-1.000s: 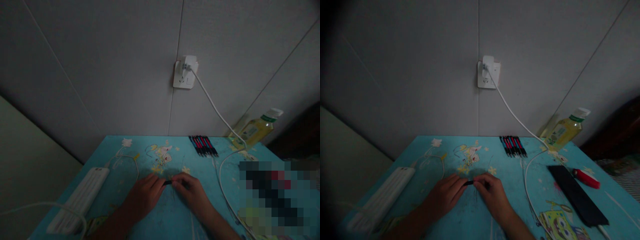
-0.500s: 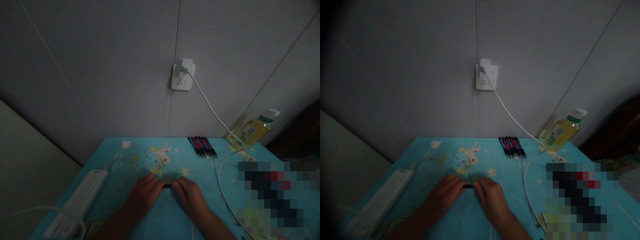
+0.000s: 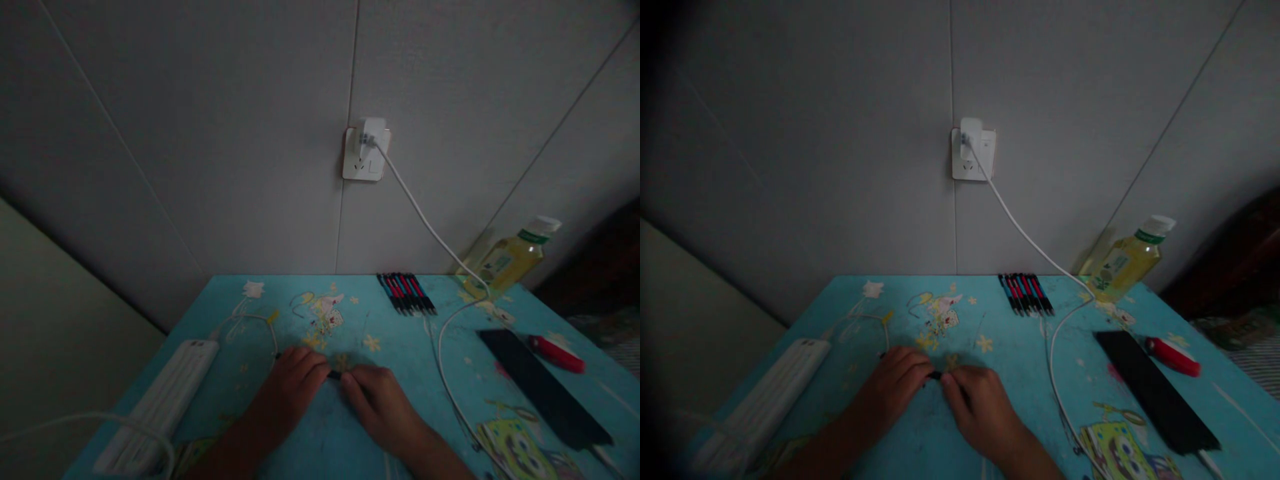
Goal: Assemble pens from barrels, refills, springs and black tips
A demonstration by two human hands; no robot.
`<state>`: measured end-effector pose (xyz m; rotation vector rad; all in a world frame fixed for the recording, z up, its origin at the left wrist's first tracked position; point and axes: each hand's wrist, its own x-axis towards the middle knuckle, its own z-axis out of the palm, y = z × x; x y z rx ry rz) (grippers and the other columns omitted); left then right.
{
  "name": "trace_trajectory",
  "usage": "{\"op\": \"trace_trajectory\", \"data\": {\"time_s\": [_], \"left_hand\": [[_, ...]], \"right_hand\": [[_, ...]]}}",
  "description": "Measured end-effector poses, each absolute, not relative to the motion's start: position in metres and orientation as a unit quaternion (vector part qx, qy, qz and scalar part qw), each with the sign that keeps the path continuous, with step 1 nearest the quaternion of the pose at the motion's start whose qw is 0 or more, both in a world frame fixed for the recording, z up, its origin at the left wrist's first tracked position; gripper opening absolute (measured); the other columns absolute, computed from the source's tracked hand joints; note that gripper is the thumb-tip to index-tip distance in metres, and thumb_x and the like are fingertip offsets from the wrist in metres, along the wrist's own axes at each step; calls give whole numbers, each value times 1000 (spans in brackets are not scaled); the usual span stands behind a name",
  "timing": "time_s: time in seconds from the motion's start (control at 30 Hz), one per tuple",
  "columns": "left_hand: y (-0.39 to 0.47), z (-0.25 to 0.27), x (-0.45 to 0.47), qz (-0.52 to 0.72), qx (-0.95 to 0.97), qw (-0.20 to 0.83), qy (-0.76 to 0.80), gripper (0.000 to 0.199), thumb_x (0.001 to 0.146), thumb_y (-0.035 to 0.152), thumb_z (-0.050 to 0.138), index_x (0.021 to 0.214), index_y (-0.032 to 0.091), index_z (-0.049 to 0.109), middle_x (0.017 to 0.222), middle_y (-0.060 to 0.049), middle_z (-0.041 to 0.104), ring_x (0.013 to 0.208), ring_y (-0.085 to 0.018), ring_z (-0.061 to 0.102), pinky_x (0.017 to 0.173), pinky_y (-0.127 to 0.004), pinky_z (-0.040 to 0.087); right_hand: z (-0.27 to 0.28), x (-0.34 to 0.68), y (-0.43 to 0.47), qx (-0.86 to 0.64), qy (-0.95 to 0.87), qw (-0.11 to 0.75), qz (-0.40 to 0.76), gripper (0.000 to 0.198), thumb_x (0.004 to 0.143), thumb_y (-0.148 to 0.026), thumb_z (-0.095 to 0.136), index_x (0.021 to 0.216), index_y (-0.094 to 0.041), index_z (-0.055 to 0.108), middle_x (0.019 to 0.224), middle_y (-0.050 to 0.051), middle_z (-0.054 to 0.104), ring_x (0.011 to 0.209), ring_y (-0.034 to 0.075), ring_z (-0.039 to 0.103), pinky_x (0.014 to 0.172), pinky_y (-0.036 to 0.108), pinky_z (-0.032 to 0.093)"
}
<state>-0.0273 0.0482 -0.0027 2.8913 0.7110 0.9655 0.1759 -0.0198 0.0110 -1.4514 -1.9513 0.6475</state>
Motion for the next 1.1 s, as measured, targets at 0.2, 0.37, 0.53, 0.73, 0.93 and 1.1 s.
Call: {"op": "trace_trajectory", "data": {"time_s": [0.2,0.37,0.53,0.73,0.93,1.1], "left_hand": [[49,-2,-26,337,923,-7,185,19,102,18,43,99,16,61,93,-5,65,87,-19,56,79,-36,45],[52,-5,-26,314,924,-9,218,20,102,19,42,91,17,60,89,-5,63,83,-19,55,75,-35,43],[54,-6,-27,309,920,-3,240,17,101,16,44,92,17,59,91,-5,63,85,-19,55,77,-36,43],[51,-7,-27,331,913,10,237,14,100,13,46,97,17,59,93,-5,64,86,-19,56,77,-35,45],[50,-1,-30,341,916,7,213,15,100,13,46,102,17,60,96,-5,65,88,-18,57,80,-36,46],[50,-2,-29,321,921,2,221,17,99,16,47,106,18,62,97,-6,66,89,-19,60,80,-36,49]], "right_hand": [[4,175,-21,-562,-702,297,322,61,106,-38,26,60,-19,62,51,-2,58,50,10,58,62,23,44],[12,177,-19,-560,-718,322,259,28,99,-38,48,98,-21,70,87,3,72,75,17,66,74,27,48],[14,182,-17,-552,-716,355,239,14,95,-31,58,103,-23,65,94,3,70,77,17,65,76,28,49],[14,181,-17,-536,-726,365,230,17,99,-29,50,97,-23,66,89,3,69,80,17,64,76,27,48],[16,176,-24,-555,-738,326,201,28,102,-30,41,86,-21,62,75,2,65,70,16,62,68,27,43],[12,175,-23,-564,-750,298,176,34,103,-29,36,77,-21,56,68,0,62,61,14,59,62,27,39]]}}
